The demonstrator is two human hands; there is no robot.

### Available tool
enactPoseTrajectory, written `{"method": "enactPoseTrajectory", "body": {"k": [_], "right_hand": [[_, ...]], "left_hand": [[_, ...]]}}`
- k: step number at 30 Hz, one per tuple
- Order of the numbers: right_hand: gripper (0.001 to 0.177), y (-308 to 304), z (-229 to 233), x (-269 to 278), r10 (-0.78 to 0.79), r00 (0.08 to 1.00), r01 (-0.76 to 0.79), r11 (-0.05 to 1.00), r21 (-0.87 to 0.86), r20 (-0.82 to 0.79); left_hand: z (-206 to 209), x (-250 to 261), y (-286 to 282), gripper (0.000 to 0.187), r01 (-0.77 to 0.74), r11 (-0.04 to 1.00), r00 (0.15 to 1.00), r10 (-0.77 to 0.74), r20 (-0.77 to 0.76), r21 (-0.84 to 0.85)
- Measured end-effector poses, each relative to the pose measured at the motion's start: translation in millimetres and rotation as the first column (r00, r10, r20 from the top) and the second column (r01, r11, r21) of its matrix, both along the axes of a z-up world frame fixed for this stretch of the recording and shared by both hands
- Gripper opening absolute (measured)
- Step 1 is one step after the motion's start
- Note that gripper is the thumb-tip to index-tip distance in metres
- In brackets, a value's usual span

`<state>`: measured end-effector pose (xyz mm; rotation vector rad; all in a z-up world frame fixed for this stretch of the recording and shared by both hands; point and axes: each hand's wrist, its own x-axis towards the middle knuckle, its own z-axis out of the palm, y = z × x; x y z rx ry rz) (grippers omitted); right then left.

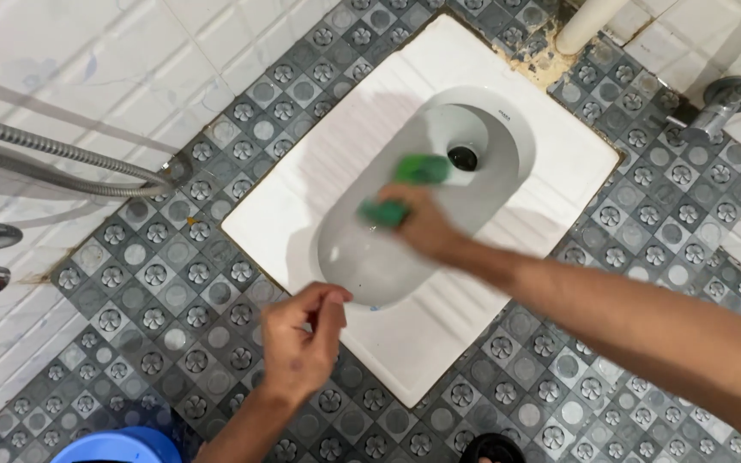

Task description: The person scrubs a white squat toilet with a green long-handled brush, cleaning the rim, interior bowl, and surrounding floor tiles. The person repeatedly dips the brush into a blue basin of water and continues scrubbing different sections of the toilet and adjacent floor.

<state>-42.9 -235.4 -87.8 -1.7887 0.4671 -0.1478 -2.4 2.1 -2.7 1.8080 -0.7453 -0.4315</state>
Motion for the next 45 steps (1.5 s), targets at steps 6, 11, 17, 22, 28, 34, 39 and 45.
{"method": "enactPoseTrajectory", "body": {"k": [6,11,17,22,28,34,39,45], "right_hand": [[0.034,68,17,-58,0.477,0.864,-0.454,0.877,-0.158,0.163],[0.010,-40,-46,-81,0.431,0.842,-0.537,0.726,-0.430,-0.325],[0.032,120,26,-94,0.550,0.771,-0.611,0.781,0.129,0.323],[0.057,104,8,-125,0.836,0.456,-0.881,0.473,0.022,0.306],[0.023,-1,9,-73,0.595,0.652,-0.728,0.665,-0.168,-0.470],[0.029,71,73,-44,0.749,0.661,-0.733,0.630,0.255,0.049],[0.021,38,71,-19,0.783,0.619,-0.716,0.534,0.450,0.055],[0.045,45,79,-28,0.800,0.375,-0.841,0.506,0.192,-0.468]], "left_hand": [[-10,9,-1,0.020,-0.205,0.963,0.919,0.127,-0.373,-0.177],[-19,5,0,0.018,-0.169,0.976,0.909,0.100,-0.404,-0.139],[-10,6,-8,0.025,-0.214,0.968,0.925,0.158,-0.346,-0.130],[-12,2,-9,0.026,-0.215,0.968,0.919,0.156,-0.362,-0.129],[-15,0,-8,0.026,-0.193,0.975,0.924,0.143,-0.355,-0.110],[-4,8,-8,0.026,-0.196,0.976,0.935,0.158,-0.319,-0.091],[2,9,-2,0.028,-0.197,0.977,0.943,0.167,-0.287,-0.081],[-4,7,2,0.027,-0.222,0.973,0.933,0.192,-0.305,-0.068]]}}
